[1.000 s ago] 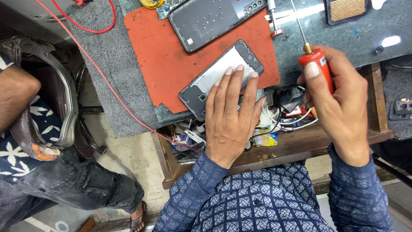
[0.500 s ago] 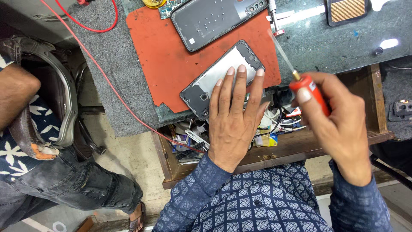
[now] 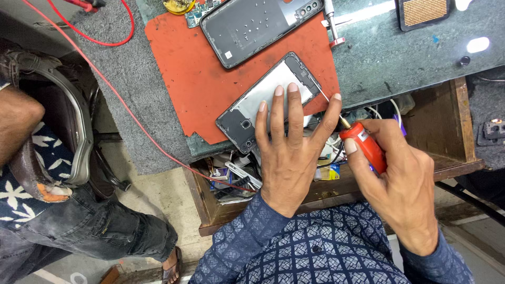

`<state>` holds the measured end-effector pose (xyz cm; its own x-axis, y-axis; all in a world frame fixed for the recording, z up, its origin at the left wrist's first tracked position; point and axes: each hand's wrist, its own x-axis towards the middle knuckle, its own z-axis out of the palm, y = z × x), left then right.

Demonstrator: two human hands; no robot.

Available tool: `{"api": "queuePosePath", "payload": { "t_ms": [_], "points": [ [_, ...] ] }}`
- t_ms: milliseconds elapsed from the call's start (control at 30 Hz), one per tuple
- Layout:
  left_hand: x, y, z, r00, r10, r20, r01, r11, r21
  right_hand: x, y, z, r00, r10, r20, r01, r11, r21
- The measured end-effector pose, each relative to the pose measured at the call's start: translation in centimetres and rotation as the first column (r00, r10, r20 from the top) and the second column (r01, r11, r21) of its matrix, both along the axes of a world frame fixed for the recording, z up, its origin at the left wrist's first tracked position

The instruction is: The person removes the back cover of a smartphone, then uses a screwdriver to unscrew screws around the camera module. They later use a hot air gun to heat the edges of the device, likely to soften adhesive for further disassembly.

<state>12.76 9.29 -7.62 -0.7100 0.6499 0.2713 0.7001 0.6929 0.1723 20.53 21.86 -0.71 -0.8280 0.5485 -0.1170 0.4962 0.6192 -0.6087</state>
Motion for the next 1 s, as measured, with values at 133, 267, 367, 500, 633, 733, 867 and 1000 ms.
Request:
{"api": "queuePosePath", "payload": {
  "t_ms": [133,267,367,500,633,733,867,1000],
  "points": [
    [0.1,-0.2,-0.1,1.000,-0.008,0.023,0.008,1.000,0.007,0.1,-0.6,0.3,1.000,-0.010,-0.016,0.010,1.000,0.028],
    [0.1,-0.4,0.1,0.999,-0.015,0.036,0.015,1.000,0.008,0.4,-1.1,0.5,1.000,-0.001,-0.019,0.002,0.996,0.090],
    [0.1,-0.5,0.2,0.999,-0.018,0.031,0.018,1.000,-0.001,0.6,-1.2,0.6,0.999,-0.030,0.011,0.029,0.997,0.077],
    [0.0,-0.6,0.3,0.999,-0.026,0.044,0.025,1.000,0.013,0.9,-1.3,0.5,0.999,-0.036,0.009,0.035,0.997,0.069],
    [0.0,-0.5,0.3,0.999,-0.025,0.043,0.025,1.000,0.012,1.1,-1.4,0.4,0.999,-0.033,0.005,0.033,0.996,0.077],
    [0.0,-0.6,0.3,0.999,-0.026,0.035,0.026,1.000,0.006,1.2,-1.4,0.4,1.000,-0.030,0.001,0.029,0.997,0.072],
    [0.0,-0.6,0.2,0.999,-0.027,0.034,0.027,1.000,0.006,1.2,-1.3,0.5,0.998,-0.050,0.027,0.049,0.998,0.041],
    [0.0,-0.6,0.1,0.998,-0.033,0.051,0.031,0.999,0.039,1.2,-1.1,0.5,0.998,-0.053,0.032,0.052,0.999,0.015]
  ]
}}
